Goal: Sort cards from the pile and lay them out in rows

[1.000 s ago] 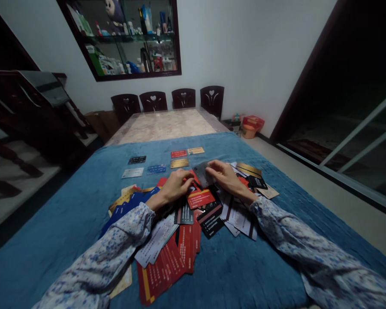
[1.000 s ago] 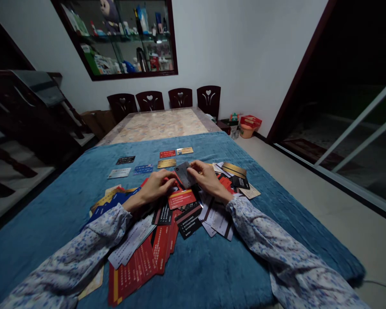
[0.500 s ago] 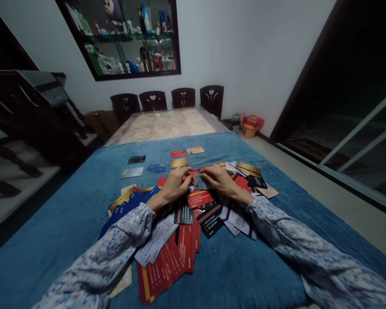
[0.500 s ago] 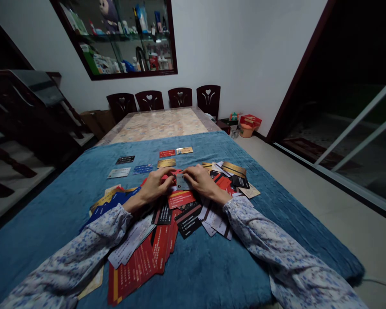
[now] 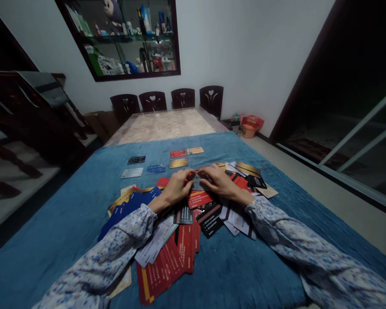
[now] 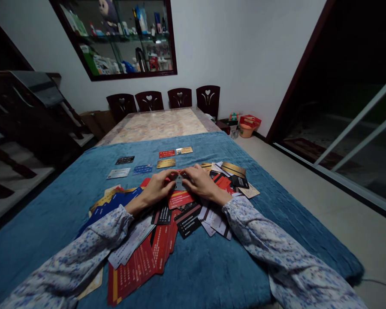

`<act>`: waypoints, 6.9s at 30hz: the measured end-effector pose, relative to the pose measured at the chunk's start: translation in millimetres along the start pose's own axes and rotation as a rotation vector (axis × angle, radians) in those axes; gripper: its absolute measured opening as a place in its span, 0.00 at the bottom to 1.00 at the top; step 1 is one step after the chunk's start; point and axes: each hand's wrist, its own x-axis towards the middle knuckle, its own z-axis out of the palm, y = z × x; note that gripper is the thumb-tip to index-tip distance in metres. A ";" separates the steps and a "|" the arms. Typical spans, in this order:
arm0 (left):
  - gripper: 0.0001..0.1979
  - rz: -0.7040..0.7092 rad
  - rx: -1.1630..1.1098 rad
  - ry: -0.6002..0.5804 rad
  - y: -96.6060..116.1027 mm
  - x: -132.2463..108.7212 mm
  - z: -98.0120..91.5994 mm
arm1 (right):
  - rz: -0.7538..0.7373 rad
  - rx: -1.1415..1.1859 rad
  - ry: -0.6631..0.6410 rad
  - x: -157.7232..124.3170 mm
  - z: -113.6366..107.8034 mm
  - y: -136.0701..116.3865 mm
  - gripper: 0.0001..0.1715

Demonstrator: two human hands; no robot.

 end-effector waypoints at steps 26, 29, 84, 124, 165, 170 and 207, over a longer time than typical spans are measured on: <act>0.16 -0.070 0.073 -0.029 0.7 2.5 -7.7 | -0.062 -0.210 -0.204 -11.2 -27.3 2.8 0.35; 0.16 -0.097 0.080 -0.027 0.0 3.0 -8.4 | -0.052 -0.188 -0.229 -10.2 -30.4 -1.5 0.34; 0.26 -0.117 0.213 -0.199 -59.2 -35.9 -111.4 | -0.043 -0.330 -0.425 92.5 19.5 -53.2 0.27; 0.26 -0.389 0.276 -0.146 -187.1 -67.2 -171.9 | -0.013 -0.253 -0.570 214.4 127.0 -88.0 0.23; 0.24 -0.391 0.437 -0.270 -194.5 -51.1 -164.0 | 0.042 -0.350 -0.623 217.0 118.1 -108.7 0.21; 0.22 -0.380 0.486 -0.249 -195.1 -53.0 -162.7 | -0.002 -0.366 -0.594 213.1 108.3 -104.6 0.22; 0.10 0.029 0.293 -0.144 -54.3 -5.8 -85.8 | 0.101 -0.398 -0.330 97.3 -9.4 -18.7 0.12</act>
